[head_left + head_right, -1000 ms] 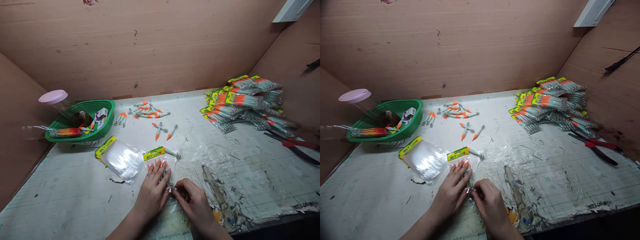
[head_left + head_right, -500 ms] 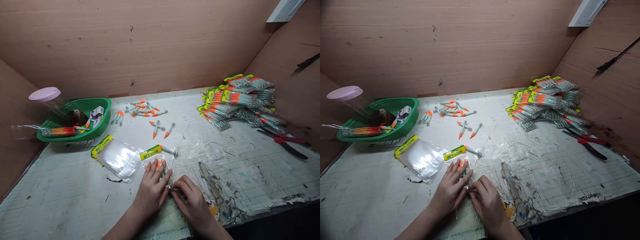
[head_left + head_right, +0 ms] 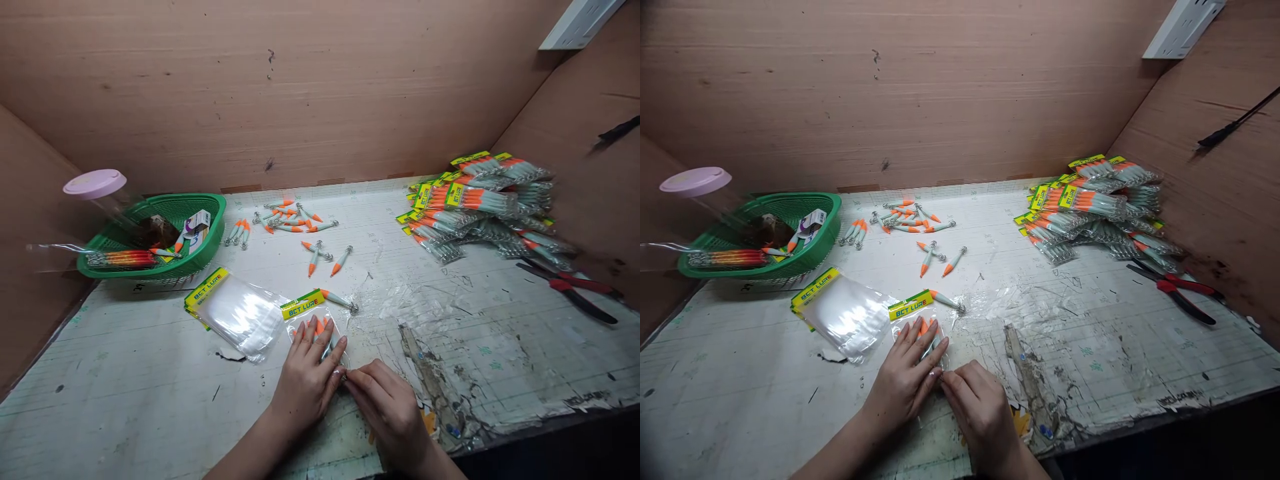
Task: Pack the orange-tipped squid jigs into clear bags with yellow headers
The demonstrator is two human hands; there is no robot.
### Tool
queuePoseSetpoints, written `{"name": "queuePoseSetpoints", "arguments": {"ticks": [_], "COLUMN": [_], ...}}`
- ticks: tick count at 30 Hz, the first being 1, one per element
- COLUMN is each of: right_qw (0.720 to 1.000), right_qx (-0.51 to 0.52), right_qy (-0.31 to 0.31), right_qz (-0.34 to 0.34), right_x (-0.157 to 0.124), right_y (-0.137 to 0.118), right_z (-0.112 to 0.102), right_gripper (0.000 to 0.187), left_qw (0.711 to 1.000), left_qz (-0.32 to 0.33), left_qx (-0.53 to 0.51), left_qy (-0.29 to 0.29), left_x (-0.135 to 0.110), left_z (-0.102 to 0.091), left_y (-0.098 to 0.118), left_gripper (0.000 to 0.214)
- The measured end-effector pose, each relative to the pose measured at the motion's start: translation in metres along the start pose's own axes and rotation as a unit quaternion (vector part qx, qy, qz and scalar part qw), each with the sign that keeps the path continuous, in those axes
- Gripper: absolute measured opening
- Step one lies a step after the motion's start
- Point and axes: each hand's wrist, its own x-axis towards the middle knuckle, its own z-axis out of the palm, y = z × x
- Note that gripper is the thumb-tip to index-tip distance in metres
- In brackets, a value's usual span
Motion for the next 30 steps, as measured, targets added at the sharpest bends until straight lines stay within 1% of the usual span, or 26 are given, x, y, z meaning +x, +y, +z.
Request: {"name": "queuePoseSetpoints", "arguments": {"ticks": [5, 9, 12, 18, 20, 23, 27, 30], "right_qw": [1.000, 1.000, 0.999, 0.996, 0.997, 0.999, 0.998, 0.997], "right_qx": [0.004, -0.010, -0.035, -0.066, -0.057, -0.042, -0.062, -0.076], "right_qy": [0.001, 0.008, 0.010, 0.020, 0.022, 0.027, 0.011, -0.006], "right_qz": [0.002, -0.003, -0.017, -0.050, -0.042, -0.009, 0.019, 0.019], "right_x": [0.001, -0.002, -0.004, -0.006, -0.005, -0.002, 0.003, 0.005], "right_y": [0.000, 0.002, 0.003, 0.001, 0.001, 0.001, 0.002, 0.004], "right_z": [-0.002, -0.003, -0.002, -0.003, -0.002, 0.000, 0.002, 0.003], "right_gripper": [0.022, 0.025, 0.028, 0.036, 0.031, 0.017, 0.010, 0.010], "left_qw": [1.000, 1.000, 1.000, 1.000, 1.000, 1.000, 1.000, 0.999], "left_qz": [-0.007, 0.001, 0.007, -0.002, 0.003, 0.004, 0.014, 0.017], "left_qx": [-0.001, 0.009, 0.014, 0.020, 0.022, 0.026, 0.024, 0.001], "left_qy": [-0.008, -0.012, -0.007, 0.005, 0.003, 0.002, -0.008, -0.037], "left_x": [-0.001, 0.000, 0.001, 0.001, 0.001, 0.001, 0.000, 0.000], "left_z": [0.000, -0.001, -0.001, 0.000, 0.001, 0.001, -0.001, -0.007], "left_y": [0.000, 0.001, 0.002, 0.003, 0.003, 0.003, 0.003, 0.001], "left_gripper": [0.044, 0.043, 0.042, 0.041, 0.042, 0.041, 0.043, 0.053]}}
